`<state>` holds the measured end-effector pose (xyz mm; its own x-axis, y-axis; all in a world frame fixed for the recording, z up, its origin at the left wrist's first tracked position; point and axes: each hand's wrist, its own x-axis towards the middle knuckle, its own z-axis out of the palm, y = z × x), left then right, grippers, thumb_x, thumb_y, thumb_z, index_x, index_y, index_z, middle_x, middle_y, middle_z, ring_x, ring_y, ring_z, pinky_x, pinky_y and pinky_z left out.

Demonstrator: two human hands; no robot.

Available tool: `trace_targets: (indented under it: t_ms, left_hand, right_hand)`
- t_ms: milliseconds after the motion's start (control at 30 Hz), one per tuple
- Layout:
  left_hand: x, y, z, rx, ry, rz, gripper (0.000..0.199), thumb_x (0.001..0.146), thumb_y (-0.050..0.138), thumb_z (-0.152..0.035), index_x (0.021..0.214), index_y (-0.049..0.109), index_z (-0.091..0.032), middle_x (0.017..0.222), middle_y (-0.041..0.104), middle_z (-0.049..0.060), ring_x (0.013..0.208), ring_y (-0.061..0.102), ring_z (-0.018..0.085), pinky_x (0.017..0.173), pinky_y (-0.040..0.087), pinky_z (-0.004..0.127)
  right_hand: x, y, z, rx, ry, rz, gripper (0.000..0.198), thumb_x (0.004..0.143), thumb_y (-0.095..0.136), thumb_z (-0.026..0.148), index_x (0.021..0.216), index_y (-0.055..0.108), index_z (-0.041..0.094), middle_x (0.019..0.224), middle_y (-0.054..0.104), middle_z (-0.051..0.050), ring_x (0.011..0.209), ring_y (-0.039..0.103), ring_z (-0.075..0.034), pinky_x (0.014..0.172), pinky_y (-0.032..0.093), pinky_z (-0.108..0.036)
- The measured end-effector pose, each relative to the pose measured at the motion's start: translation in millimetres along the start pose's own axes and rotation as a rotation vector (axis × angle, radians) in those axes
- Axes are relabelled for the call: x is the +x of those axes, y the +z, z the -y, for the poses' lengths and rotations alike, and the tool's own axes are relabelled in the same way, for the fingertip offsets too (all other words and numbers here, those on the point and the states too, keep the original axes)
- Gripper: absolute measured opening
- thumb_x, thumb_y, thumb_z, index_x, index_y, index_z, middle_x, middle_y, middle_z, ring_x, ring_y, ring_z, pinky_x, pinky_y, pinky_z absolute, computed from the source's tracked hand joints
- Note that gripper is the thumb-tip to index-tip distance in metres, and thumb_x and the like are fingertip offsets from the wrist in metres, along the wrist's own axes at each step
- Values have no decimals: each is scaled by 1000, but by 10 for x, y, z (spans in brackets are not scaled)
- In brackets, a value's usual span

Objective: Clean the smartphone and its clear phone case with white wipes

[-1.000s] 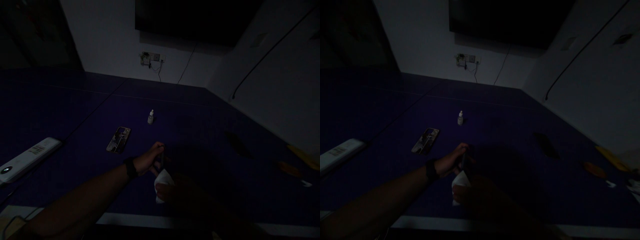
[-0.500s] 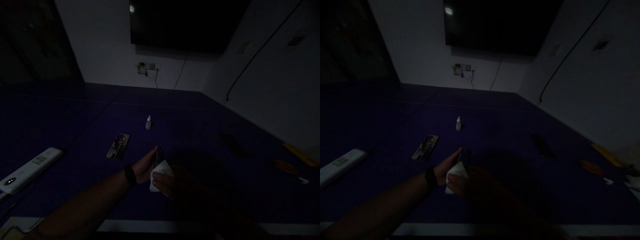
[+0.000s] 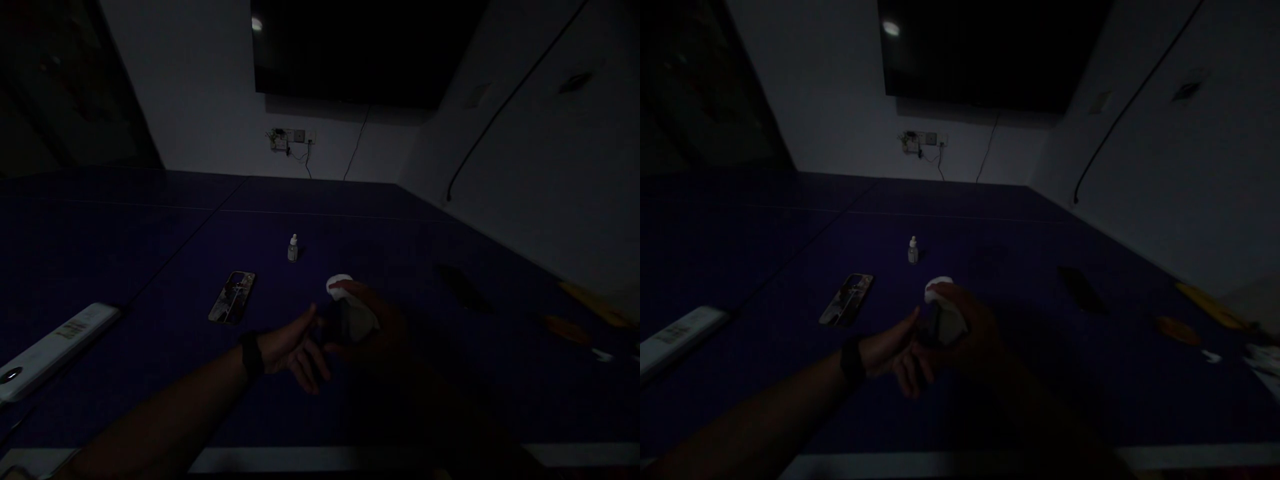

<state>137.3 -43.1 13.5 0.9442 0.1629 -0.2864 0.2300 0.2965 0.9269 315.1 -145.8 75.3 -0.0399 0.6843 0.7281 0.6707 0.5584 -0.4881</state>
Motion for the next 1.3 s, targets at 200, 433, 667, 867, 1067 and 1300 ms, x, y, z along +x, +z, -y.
trace_targets:
  t_ms: [200,433,667,867,1067,1300]
  left_hand:
    - [-75,14,-77,517,440,-324,98,57,92,-59,139,48,-25,139,55,13,125,53,35,109,40,54]
    - [-5,17,37,723,649,-461,68,68,86,-38,127,56,-22,122,65,9,110,62,29,98,49,44]
    - [3,-29,38,720,605,-491,75,64,88,-36,130,54,-23,118,66,8,107,63,29,95,51,44]
    - [22,-71,88,708,570,-478,79,59,92,-43,125,55,-19,116,65,8,102,63,28,90,52,42]
    - [-4,-62,70,703,554,-458,74,61,91,-39,123,55,-20,113,65,8,100,63,28,87,52,40]
    - [35,-120,106,680,558,-443,78,59,92,-42,123,54,-20,111,64,8,99,62,27,87,51,39]
  right_hand:
    - [-15,48,-144,154,236,-74,69,66,88,40,128,64,26,121,73,-11,109,71,-31,89,59,-40]
    - [-23,127,-221,174,108,17,76,60,92,46,129,64,28,123,71,-9,113,68,-31,96,56,-42]
    - [-22,42,-273,20,31,-3,72,70,85,54,132,61,26,127,69,-12,116,66,-32,95,57,-43]
    - [-75,73,-216,13,-146,20,59,79,81,49,131,63,28,116,74,-9,107,71,-26,88,62,-37]
    - [-311,70,-192,-38,-311,40,47,99,61,26,144,53,34,113,77,-3,93,76,-18,84,63,-31]
    - [-76,56,-279,-116,-160,49,76,77,79,58,141,56,24,124,72,-13,112,70,-29,92,61,-39]
